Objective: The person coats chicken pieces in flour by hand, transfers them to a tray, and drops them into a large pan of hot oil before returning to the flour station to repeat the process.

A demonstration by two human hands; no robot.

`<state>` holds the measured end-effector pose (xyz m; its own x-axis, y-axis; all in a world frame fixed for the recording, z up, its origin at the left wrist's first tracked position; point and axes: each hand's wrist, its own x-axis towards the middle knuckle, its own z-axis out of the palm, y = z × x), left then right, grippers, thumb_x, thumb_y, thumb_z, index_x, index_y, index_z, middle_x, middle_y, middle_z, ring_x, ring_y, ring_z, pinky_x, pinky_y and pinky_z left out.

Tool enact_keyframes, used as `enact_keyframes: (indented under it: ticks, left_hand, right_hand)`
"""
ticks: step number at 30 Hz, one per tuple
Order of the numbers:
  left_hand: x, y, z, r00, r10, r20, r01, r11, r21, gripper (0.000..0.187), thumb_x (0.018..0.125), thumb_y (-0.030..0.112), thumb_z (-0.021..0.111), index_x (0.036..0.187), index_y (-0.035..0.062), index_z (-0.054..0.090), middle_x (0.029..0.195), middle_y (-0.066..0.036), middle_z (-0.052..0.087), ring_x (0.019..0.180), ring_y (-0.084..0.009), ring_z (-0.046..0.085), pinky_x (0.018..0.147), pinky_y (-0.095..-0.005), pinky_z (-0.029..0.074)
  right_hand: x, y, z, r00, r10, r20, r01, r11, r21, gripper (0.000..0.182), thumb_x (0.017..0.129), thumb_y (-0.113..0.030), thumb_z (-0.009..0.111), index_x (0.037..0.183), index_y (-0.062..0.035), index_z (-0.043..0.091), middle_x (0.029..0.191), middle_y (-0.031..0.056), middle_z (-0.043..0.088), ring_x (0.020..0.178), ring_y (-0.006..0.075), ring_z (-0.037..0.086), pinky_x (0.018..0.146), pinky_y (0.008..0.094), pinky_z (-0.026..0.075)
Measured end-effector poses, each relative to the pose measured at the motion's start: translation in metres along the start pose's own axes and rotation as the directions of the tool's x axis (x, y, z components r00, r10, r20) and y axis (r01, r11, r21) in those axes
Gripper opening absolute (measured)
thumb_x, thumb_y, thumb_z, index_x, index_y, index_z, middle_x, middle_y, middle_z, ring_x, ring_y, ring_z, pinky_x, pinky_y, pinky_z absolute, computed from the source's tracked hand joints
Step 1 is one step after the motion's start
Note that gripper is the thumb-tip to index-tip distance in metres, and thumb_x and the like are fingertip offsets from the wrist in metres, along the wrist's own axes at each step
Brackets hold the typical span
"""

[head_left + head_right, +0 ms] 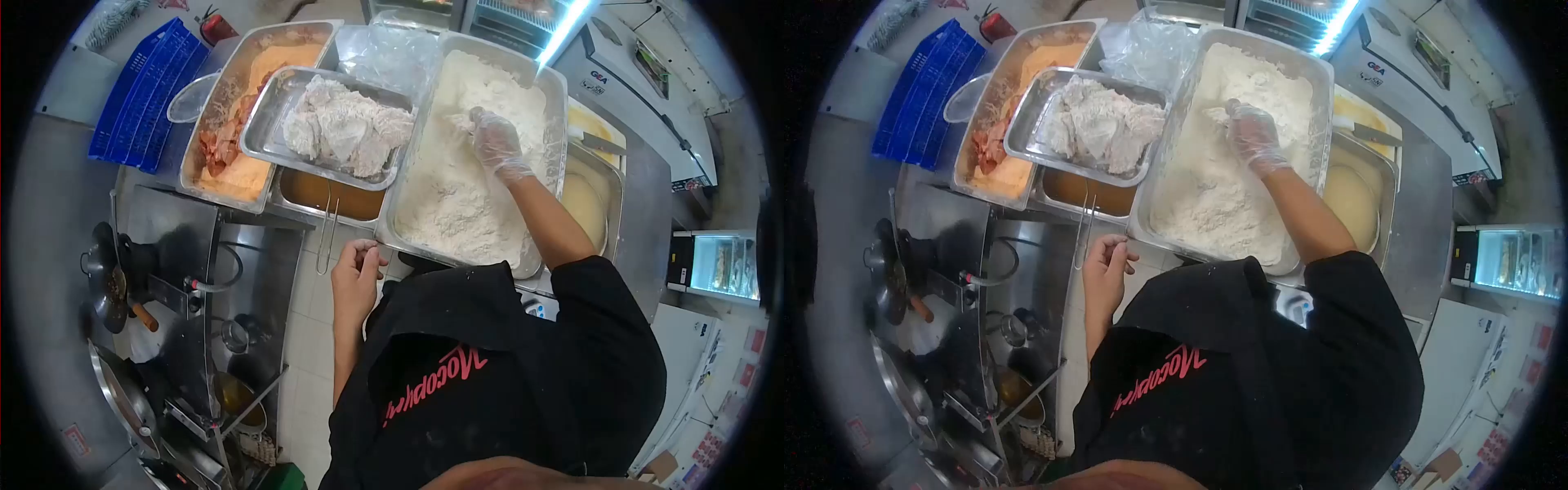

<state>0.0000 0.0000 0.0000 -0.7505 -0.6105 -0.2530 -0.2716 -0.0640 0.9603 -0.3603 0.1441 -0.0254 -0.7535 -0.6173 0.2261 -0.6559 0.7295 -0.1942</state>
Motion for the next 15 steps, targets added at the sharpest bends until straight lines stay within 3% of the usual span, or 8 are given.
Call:
enact_keyframes:
  ticks: [2,5,6,7,9,12,13,15]
  left_hand:
    - [-0.004,0.005,0.003,1.000,0.000,0.017,0.000,1.000,-0.014,0.019,0.105,0.016,0.061,0.115,0.0000,0.066,0.088,-0.007,0.073,0.076,-0.0104,0.066,0.067,-0.0271,0.053]
    - [-0.003,0.002,0.003,0.999,-0.038,0.013,0.038,0.999,0.018,0.019,0.104,0.015,0.061,0.114,-0.0010,0.065,0.087,-0.007,0.073,0.076,-0.0100,0.065,0.065,-0.0264,0.051]
    - [-0.005,0.004,0.002,0.999,-0.044,0.005,0.044,0.999,0.017,0.019,0.104,0.015,0.061,0.114,-0.0010,0.065,0.087,-0.007,0.073,0.076,-0.0100,0.065,0.065,-0.0264,0.051]
    - [-0.006,0.005,0.002,0.999,-0.051,0.001,0.051,0.998,0.028,0.019,0.104,0.014,0.061,0.114,-0.0012,0.065,0.087,-0.007,0.072,0.077,-0.0096,0.065,0.066,-0.0264,0.051]
    - [-0.005,0.003,0.000,0.998,-0.055,-0.008,0.055,0.998,0.043,0.018,0.104,0.014,0.061,0.114,-0.0013,0.065,0.086,-0.006,0.072,0.078,-0.0091,0.065,0.067,-0.0265,0.051]
    - [0.003,-0.010,0.002,0.999,-0.031,-0.039,0.033,0.998,0.062,0.024,0.103,0.019,0.064,0.117,-0.0007,0.064,0.088,-0.009,0.073,0.079,-0.0154,0.068,0.069,-0.0315,0.053]
    - [0.006,-0.010,0.004,0.999,-0.025,-0.037,0.029,0.991,0.133,0.031,0.101,0.023,0.067,0.120,-0.0007,0.062,0.091,-0.011,0.073,0.081,-0.0192,0.069,0.072,-0.0335,0.053]
    - [0.009,-0.005,0.009,0.999,-0.012,-0.044,0.021,0.980,0.198,0.038,0.099,0.027,0.070,0.124,-0.0008,0.060,0.095,-0.014,0.074,0.083,-0.0231,0.070,0.075,-0.0355,0.054]
  right_hand:
    - [-0.015,-0.017,-0.011,0.997,-0.076,0.007,0.076,0.995,-0.070,0.030,0.102,-0.031,0.054,0.104,-0.0045,0.069,0.090,0.0220,0.073,0.088,0.0345,0.073,0.078,0.0441,0.057]
    - [-0.045,-0.012,0.028,0.955,-0.259,0.144,0.254,0.966,0.052,0.027,0.100,-0.027,0.055,0.103,-0.0035,0.069,0.093,0.0189,0.074,0.088,0.0334,0.072,0.079,0.0440,0.056]
    - [-0.055,-0.012,0.025,0.902,-0.344,0.262,0.255,0.913,0.320,0.023,0.098,-0.024,0.057,0.103,-0.0043,0.069,0.097,0.0168,0.074,0.088,0.0338,0.071,0.081,0.0440,0.057]
    - [-0.056,-0.010,0.028,0.897,-0.353,0.268,0.262,0.910,0.322,0.023,0.098,-0.024,0.057,0.103,-0.0043,0.069,0.097,0.0168,0.074,0.088,0.0338,0.071,0.081,0.0440,0.057]
    - [-0.054,-0.011,0.039,0.925,-0.266,0.271,0.025,0.755,0.655,0.023,0.095,-0.020,0.059,0.110,-0.0061,0.070,0.101,0.0171,0.074,0.092,0.0348,0.071,0.084,0.0440,0.056]
    - [-0.022,-0.019,0.037,0.897,-0.441,0.038,0.414,0.866,0.280,0.028,0.094,-0.017,0.058,0.116,-0.0079,0.070,0.105,0.0190,0.074,0.098,0.0356,0.071,0.089,0.0442,0.056]
    - [-0.024,-0.023,0.043,0.896,-0.442,0.038,0.415,0.866,0.280,0.028,0.094,-0.017,0.058,0.116,-0.0079,0.070,0.105,0.0190,0.074,0.098,0.0356,0.071,0.089,0.0442,0.056]
    - [-0.023,-0.034,0.055,0.822,-0.489,0.291,0.431,0.869,0.243,0.036,0.091,-0.015,0.058,0.123,-0.0071,0.071,0.110,0.0214,0.074,0.105,0.0366,0.070,0.094,0.0449,0.054]
